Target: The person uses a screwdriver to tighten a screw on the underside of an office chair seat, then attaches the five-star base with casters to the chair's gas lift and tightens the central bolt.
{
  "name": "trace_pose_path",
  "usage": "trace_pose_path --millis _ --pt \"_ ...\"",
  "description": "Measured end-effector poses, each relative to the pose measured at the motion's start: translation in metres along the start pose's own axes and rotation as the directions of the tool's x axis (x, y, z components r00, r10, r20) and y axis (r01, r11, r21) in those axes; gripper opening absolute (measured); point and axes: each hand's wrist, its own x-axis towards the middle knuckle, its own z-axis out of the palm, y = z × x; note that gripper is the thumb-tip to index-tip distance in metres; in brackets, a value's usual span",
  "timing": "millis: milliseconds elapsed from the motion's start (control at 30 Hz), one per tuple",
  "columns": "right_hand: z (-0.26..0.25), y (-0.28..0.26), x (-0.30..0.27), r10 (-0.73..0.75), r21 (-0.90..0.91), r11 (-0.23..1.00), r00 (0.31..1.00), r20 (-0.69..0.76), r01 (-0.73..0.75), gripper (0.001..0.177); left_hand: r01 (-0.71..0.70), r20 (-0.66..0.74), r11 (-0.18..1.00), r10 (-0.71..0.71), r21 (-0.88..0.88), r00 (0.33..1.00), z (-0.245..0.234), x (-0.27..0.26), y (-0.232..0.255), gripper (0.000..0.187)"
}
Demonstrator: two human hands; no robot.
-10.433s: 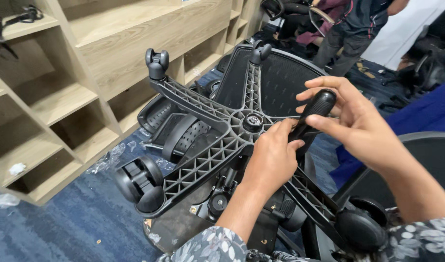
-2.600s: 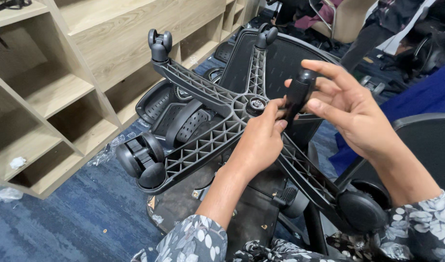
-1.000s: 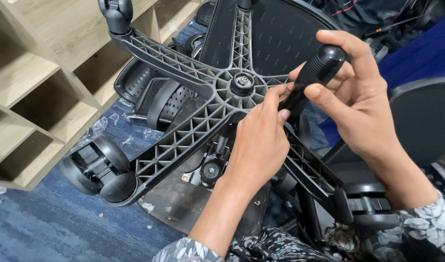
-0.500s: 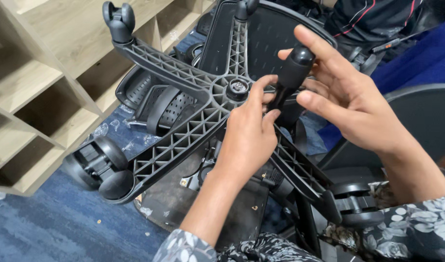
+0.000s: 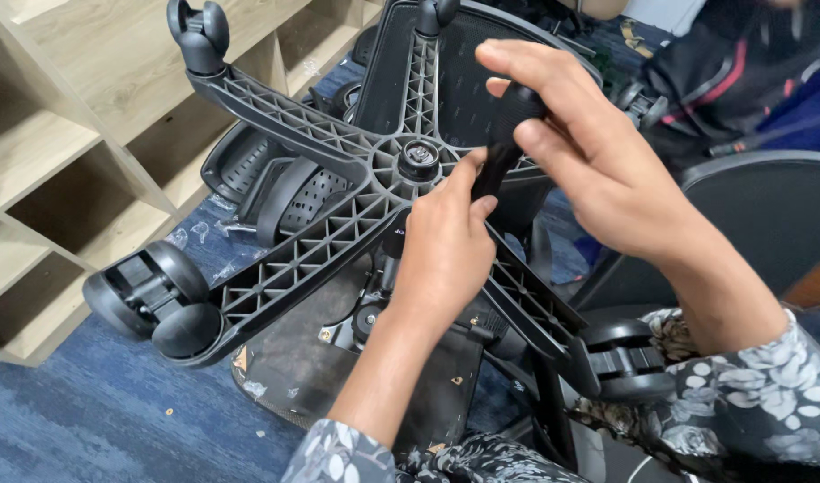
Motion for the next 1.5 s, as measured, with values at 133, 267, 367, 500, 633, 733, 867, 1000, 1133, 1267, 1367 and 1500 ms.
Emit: trace_pose_path --millis 133,267,367,500,633,733,867,1000,1133,1267,1367,1500 --pt "0.007 0.005 -0.007 0.031 0.093 0.995 0.992 -0.122 -0.019 0.031 -0.068 0.047 0.988 0.075 -0.139 0.996 -0.007 -0.001 0.003 0.052" --pt "0.015 0.01 -0.01 -0.004 -0.002 1.0 0.973 -0.229 0.004 0.029 -0.137 -0.138 0.99 0.13 -0.037 0.982 0.004 -0.003 0.012 0.057" --pt "0.016 0.003 -0.01 0.026 -0.115 0.992 0.975 -0.219 -0.052 0.028 -0.038 -0.141 0.999 0.042 0.033 0.989 0.009 -0.002 0.01 0.048" --pt "0.007 -0.009 -0.008 0.01 -0.031 0.999 0.988 -0.157 -0.015 0.031 -0.155 -0.105 0.983 0.166 0.102 0.981 0.004 -0.003 0.008 0.054" --pt "0.012 -0.007 -0.011 0.03 0.015 0.999 0.979 -0.202 -0.028 0.024 -0.217 -0.099 0.958 0.238 0.186 0.966 0.002 -0.007 0.017 0.074" --pt "0.02 0.002 -0.013 0.048 0.038 0.999 0.954 -0.295 -0.038 0.02 -0.223 -0.224 0.974 0.227 0.042 0.948 0.0 -0.011 0.023 0.078" --pt "0.025 0.006 -0.011 -0.038 -0.171 0.985 0.951 -0.306 -0.016 0.029 0.043 -0.145 0.999 -0.038 0.028 0.989 -0.005 0.002 0.019 0.06" --pt "0.018 -0.003 -0.004 -0.049 -0.039 0.998 0.985 -0.167 0.043 0.04 -0.036 -0.109 0.993 0.048 0.115 0.993 -0.009 0.005 0.012 0.044" --pt "0.011 -0.001 -0.002 0.008 -0.029 0.999 0.991 -0.13 -0.012 0.043 -0.131 -0.089 0.978 0.147 0.165 0.985 -0.012 0.005 0.007 0.044" --pt "0.022 0.013 -0.001 0.08 -0.062 0.993 0.961 -0.266 -0.1 0.038 -0.114 -0.048 0.992 0.117 0.052 0.992 -0.016 0.007 0.009 0.05" --pt "0.023 0.016 -0.002 0.059 -0.105 0.99 0.96 -0.275 -0.091 0.036 -0.059 -0.051 0.998 0.061 0.038 0.997 -0.014 0.009 0.013 0.051" --pt "0.017 0.009 0.001 0.044 -0.011 0.999 0.988 -0.148 -0.046 0.04 -0.048 -0.046 0.999 0.049 0.024 0.998 -0.017 0.016 0.009 0.042"
